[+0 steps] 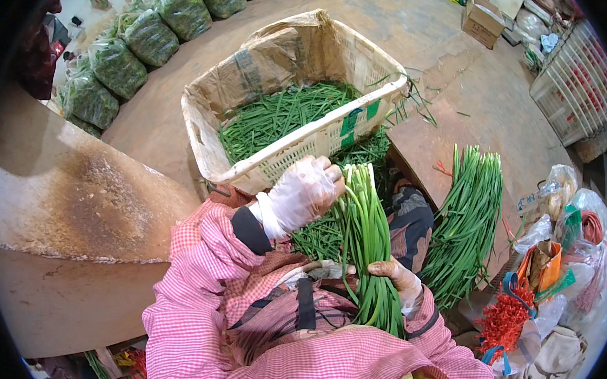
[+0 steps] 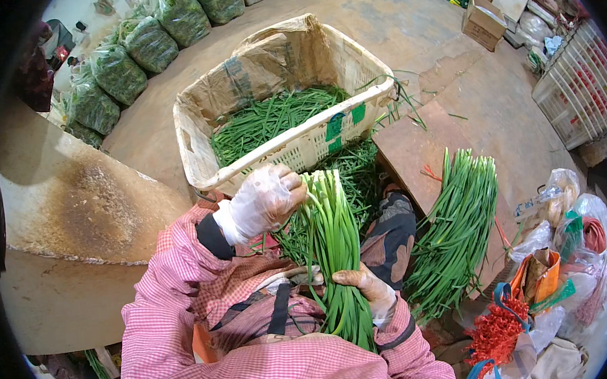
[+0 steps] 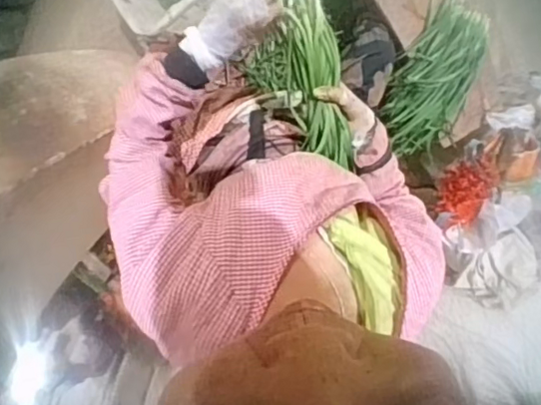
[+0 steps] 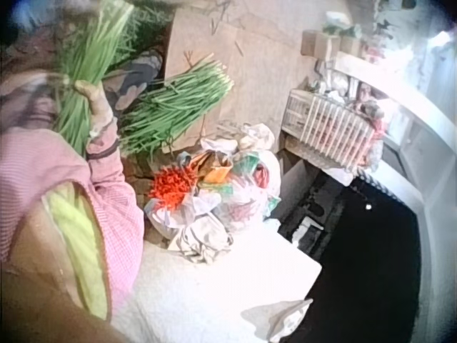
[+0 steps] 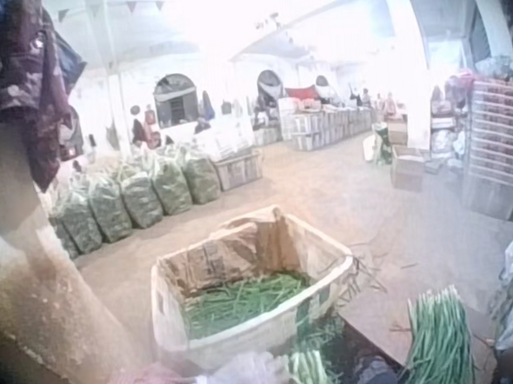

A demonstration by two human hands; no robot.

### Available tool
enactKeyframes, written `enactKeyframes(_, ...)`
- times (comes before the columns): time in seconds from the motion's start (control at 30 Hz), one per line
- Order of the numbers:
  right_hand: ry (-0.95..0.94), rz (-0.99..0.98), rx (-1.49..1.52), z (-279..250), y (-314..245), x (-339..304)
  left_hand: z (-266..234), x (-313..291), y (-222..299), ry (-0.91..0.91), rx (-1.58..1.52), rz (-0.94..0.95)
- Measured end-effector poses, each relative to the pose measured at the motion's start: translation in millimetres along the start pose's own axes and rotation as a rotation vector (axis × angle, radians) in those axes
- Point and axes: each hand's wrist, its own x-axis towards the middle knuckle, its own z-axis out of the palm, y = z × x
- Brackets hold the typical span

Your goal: The person gathers bunches of green vegetables from a large crate, aligns the stalks, and secures them with a red tie before placing them on the floor.

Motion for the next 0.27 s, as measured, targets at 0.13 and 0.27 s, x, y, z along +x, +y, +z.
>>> enactKeyframes(0.13,-0.023,-0.001,0.004,-13,7,7,-7,0,-7,-0.009,-0.039,0.044)
enactKeyframes(0.27,-0.061,-0.026,0.063,-7,7,7,-10,-9,-26,0.345,-0.235,-0.553)
